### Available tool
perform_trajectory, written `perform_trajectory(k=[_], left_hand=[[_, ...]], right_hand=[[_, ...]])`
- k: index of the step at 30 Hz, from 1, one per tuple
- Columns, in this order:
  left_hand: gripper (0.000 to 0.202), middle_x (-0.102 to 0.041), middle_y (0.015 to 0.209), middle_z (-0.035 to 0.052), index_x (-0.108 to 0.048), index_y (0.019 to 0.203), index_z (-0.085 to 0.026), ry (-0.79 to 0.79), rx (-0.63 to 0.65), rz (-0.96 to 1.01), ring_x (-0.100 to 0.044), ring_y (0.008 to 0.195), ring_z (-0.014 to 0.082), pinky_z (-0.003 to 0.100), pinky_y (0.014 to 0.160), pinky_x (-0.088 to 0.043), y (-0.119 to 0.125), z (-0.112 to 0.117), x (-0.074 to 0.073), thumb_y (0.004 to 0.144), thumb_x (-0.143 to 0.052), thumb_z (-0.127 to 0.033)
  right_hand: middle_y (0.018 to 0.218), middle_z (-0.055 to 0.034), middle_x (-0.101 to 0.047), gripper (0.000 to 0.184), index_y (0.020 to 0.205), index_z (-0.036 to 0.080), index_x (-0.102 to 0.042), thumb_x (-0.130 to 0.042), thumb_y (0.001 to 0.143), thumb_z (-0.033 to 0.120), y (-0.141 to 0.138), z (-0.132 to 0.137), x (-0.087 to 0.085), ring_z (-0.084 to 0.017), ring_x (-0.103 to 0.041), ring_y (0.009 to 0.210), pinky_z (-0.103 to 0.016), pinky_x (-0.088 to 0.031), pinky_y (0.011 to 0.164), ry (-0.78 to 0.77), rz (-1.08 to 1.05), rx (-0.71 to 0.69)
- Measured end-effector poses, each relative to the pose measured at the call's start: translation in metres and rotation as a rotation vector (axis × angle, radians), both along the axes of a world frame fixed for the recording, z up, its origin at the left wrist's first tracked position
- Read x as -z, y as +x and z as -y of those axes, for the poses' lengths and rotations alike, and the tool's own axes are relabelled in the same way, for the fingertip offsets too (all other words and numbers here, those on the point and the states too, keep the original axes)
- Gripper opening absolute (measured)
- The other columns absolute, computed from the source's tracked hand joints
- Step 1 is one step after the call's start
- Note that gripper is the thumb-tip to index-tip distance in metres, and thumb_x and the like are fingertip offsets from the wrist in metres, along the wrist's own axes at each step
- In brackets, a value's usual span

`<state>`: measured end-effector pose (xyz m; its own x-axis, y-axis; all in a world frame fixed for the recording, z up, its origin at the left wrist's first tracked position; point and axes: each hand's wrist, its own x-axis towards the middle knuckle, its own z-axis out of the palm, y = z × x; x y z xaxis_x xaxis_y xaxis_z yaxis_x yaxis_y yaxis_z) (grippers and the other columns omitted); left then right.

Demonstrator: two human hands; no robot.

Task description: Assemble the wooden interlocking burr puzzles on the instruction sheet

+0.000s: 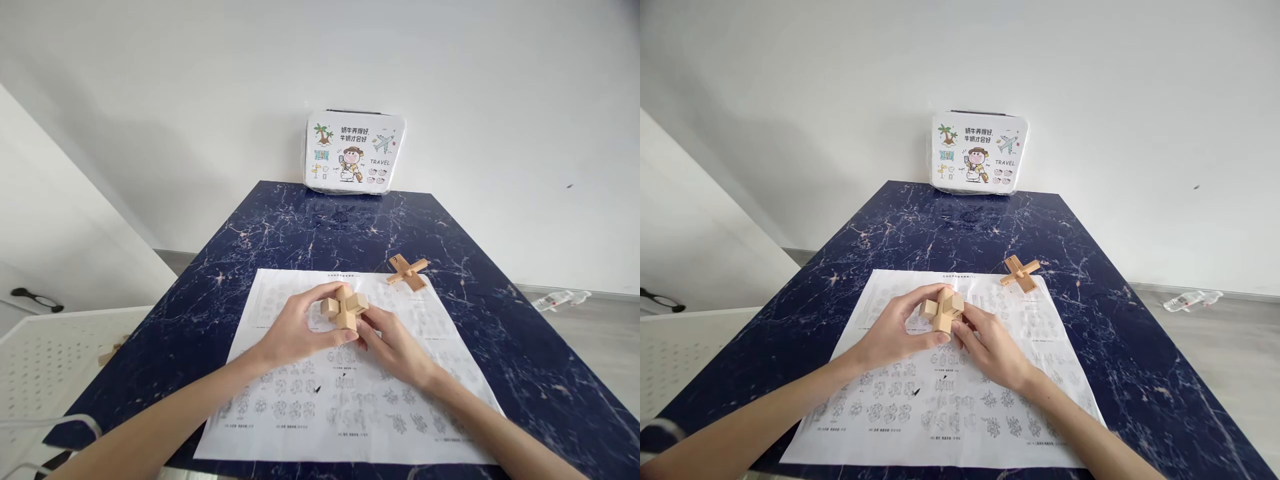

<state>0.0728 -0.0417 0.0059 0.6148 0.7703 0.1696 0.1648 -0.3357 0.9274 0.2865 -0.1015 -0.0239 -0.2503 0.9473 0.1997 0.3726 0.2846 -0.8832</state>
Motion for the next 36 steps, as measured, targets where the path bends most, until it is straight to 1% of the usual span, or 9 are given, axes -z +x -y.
perform_trajectory(k=[5,9,13,17,24,26,28,32,36], left_hand=[[0.058,-0.068,0.143,0.007,-0.064,0.14,-0.029,-0.017,-0.047,0.123,-0.062,0.135,0.0322,0.049,0.116,-0.05,-0.001,-0.004,-0.004,0.086,-0.083,-0.041],[0.05,-0.07,0.136,0.0088,-0.062,0.135,-0.026,-0.024,-0.262,0.147,-0.066,0.128,0.0299,0.05,0.113,-0.051,-0.002,-0.016,-0.005,0.092,-0.076,-0.046],[0.047,-0.067,0.133,0.0085,-0.063,0.123,-0.025,0.118,-0.51,-0.031,-0.061,0.128,0.0321,0.057,0.115,-0.045,-0.013,-0.045,0.013,0.086,-0.081,-0.048],[0.045,-0.062,0.131,0.0104,-0.065,0.107,-0.024,0.368,-0.614,-0.297,-0.048,0.136,0.0379,0.061,0.119,-0.036,-0.026,-0.073,0.035,0.076,-0.087,-0.047],[0.031,-0.047,0.142,0.0164,-0.067,0.092,-0.022,0.388,-0.681,-0.541,-0.03,0.146,0.0484,0.07,0.118,-0.031,-0.036,-0.085,0.04,0.073,-0.084,-0.039],[0.036,-0.043,0.148,0.0183,-0.066,0.104,-0.02,0.428,-0.658,-0.535,-0.027,0.149,0.0491,0.071,0.12,-0.029,-0.035,-0.082,0.036,0.075,-0.082,-0.036],[0.054,-0.039,0.155,0.018,-0.06,0.127,-0.021,0.503,-0.565,-0.446,-0.027,0.152,0.0452,0.068,0.124,-0.028,-0.033,-0.077,0.029,0.079,-0.08,-0.036],[0.077,-0.036,0.166,0.0112,-0.037,0.156,-0.032,0.506,-0.139,-0.216,-0.035,0.154,0.0349,0.056,0.127,-0.035,-0.024,-0.06,0.012,0.09,-0.076,-0.04],[0.093,-0.041,0.166,0.0112,-0.037,0.16,-0.036,0.406,0.13,-0.149,-0.041,0.152,0.0379,0.059,0.124,-0.037,-0.017,-0.044,0.005,0.082,-0.087,-0.045]], right_hand=[[0.072,-0.0005,-0.059,0.039,0.084,0.022,-0.057,-0.042,0.112,0.045,0.005,-0.003,0.004,-0.015,-0.053,0.063,-0.03,-0.043,0.063,0.003,-0.008,0.046],[0.072,0.0007,-0.058,0.039,0.101,0.02,-0.062,-0.039,0.113,0.05,0.006,-0.006,0.007,-0.014,-0.051,0.06,-0.031,-0.043,0.061,-0.044,-0.106,0.082],[0.069,0.002,-0.054,0.041,0.099,0.02,-0.06,-0.039,0.113,0.053,0.006,-0.008,0.008,-0.015,-0.05,0.06,-0.032,-0.043,0.064,-0.056,-0.136,0.127],[0.068,0.0019,-0.054,0.043,0.098,0.021,-0.06,-0.04,0.112,0.056,0.006,-0.009,0.008,-0.015,-0.05,0.06,-0.032,-0.043,0.064,-0.074,-0.135,0.158],[0.069,0.0012,-0.056,0.042,0.096,0.021,-0.06,-0.041,0.112,0.055,0.007,-0.009,0.009,-0.015,-0.051,0.06,-0.031,-0.043,0.063,-0.083,-0.14,0.163],[0.069,0.0011,-0.056,0.042,0.097,0.021,-0.061,-0.041,0.112,0.055,0.007,-0.009,0.01,-0.015,-0.051,0.059,-0.031,-0.043,0.062,-0.086,-0.141,0.162],[0.068,0.0015,-0.056,0.043,0.096,0.02,-0.06,-0.041,0.111,0.056,0.007,-0.009,0.01,-0.014,-0.051,0.059,-0.031,-0.043,0.061,-0.094,-0.153,0.146],[0.068,0.0022,-0.053,0.045,0.095,0.02,-0.06,-0.042,0.111,0.058,0.005,-0.008,0.005,-0.014,-0.051,0.059,-0.03,-0.042,0.058,-0.154,-0.198,0.057],[0.068,0.0027,-0.052,0.047,0.09,0.02,-0.058,-0.043,0.11,0.06,0.004,-0.006,-0.002,-0.013,-0.047,0.058,-0.03,-0.041,0.06,-0.238,-0.236,-0.101]])
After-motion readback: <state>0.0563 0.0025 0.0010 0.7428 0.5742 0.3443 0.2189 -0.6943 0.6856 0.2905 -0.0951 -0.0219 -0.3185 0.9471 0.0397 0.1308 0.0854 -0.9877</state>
